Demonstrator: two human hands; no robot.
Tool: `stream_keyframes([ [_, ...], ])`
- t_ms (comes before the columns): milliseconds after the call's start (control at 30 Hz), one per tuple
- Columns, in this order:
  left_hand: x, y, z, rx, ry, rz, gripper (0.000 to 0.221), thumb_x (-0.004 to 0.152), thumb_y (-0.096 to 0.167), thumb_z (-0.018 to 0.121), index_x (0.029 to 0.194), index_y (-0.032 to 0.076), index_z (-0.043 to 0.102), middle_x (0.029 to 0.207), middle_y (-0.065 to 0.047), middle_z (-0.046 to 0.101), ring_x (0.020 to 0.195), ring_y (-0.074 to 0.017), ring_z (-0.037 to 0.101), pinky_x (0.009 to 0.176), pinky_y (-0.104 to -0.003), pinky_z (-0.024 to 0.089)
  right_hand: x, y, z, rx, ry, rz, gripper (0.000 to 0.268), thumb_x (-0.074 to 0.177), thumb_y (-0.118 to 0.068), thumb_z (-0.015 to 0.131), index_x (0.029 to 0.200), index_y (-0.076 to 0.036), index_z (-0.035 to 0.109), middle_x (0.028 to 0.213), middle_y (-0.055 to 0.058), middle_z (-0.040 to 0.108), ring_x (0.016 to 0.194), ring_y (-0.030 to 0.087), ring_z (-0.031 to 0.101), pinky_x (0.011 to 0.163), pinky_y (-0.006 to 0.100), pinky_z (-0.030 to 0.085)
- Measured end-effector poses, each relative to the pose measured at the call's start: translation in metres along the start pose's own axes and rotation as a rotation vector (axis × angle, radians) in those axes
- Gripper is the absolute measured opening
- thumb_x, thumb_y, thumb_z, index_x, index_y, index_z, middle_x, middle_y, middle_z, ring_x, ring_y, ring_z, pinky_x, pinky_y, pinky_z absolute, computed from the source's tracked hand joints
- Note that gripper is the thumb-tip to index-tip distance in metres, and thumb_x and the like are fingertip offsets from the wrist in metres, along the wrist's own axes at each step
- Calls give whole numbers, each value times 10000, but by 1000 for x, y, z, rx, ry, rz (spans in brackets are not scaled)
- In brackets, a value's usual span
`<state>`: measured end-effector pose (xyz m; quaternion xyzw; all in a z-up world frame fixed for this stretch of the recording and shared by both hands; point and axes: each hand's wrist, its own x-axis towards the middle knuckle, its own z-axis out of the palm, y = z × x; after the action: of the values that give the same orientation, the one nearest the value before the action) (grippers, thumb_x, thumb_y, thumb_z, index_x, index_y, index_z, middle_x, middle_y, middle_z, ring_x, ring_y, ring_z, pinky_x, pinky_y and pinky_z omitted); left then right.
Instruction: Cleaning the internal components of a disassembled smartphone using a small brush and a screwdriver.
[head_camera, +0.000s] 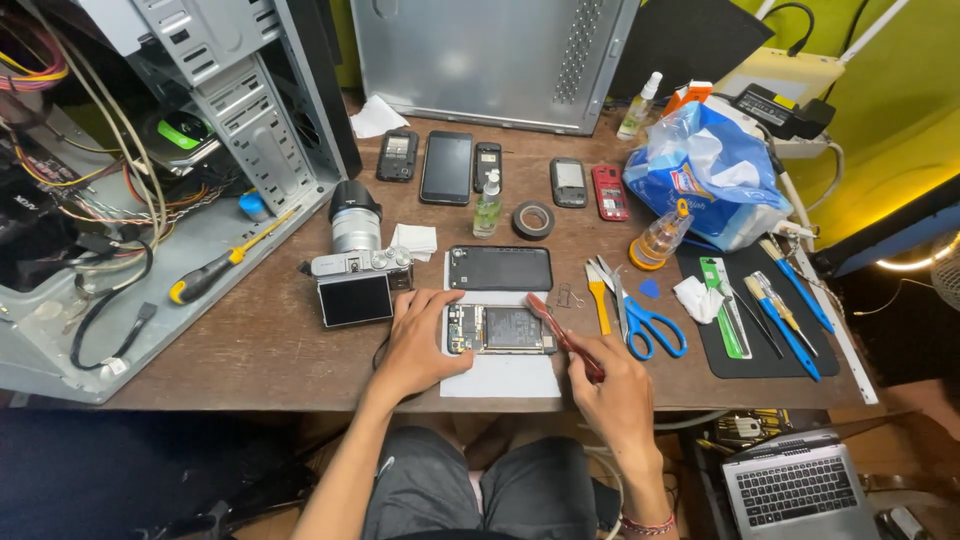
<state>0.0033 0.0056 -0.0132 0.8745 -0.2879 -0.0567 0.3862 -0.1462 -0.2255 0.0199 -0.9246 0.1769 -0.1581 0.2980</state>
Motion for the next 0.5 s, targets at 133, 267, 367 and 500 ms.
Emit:
stream_keyframes([
  [133, 0, 2, -3, 4, -15, -13, 795, 678, 370, 776, 1409, 167, 543, 1275, -38, 566, 1278, -287, 395, 1060, -444, 396, 2, -3, 4, 38, 10, -53, 299, 915, -164, 626, 1167, -184, 787, 1005, -27, 757, 884, 181, 694, 708, 354, 544],
  [267, 1, 1, -1, -48, -20, -51, 836, 637, 359, 820, 1406, 150, 568, 1287, -68, 576, 1311, -311, 397, 1124, -470, 339, 5, 6, 13, 14, 4, -59, 255, 898, -181, 670, 1112, -198, 808, 982, 18, 753, 881, 270, 734, 733, 406, 588],
  [367, -1, 1, 0, -111, -10, -79, 881, 585, 350, 858, 1395, 123, 597, 1288, -102, 583, 1326, -336, 404, 1181, -489, 283, 9, 10, 11, -36, -2, 10, 240, 881, -196, 697, 1074, -254, 827, 976, 46, 756, 872, 347, 735, 728, 457, 613],
  [500, 0, 4, -3, -116, -12, -80, 883, 583, 344, 860, 1396, 119, 601, 1286, -109, 585, 1328, -335, 405, 1187, -492, 276, 8, 7, -2, -81, 18, 41, 243, 890, -179, 680, 1081, -238, 817, 997, 53, 750, 849, 380, 724, 741, 500, 607],
])
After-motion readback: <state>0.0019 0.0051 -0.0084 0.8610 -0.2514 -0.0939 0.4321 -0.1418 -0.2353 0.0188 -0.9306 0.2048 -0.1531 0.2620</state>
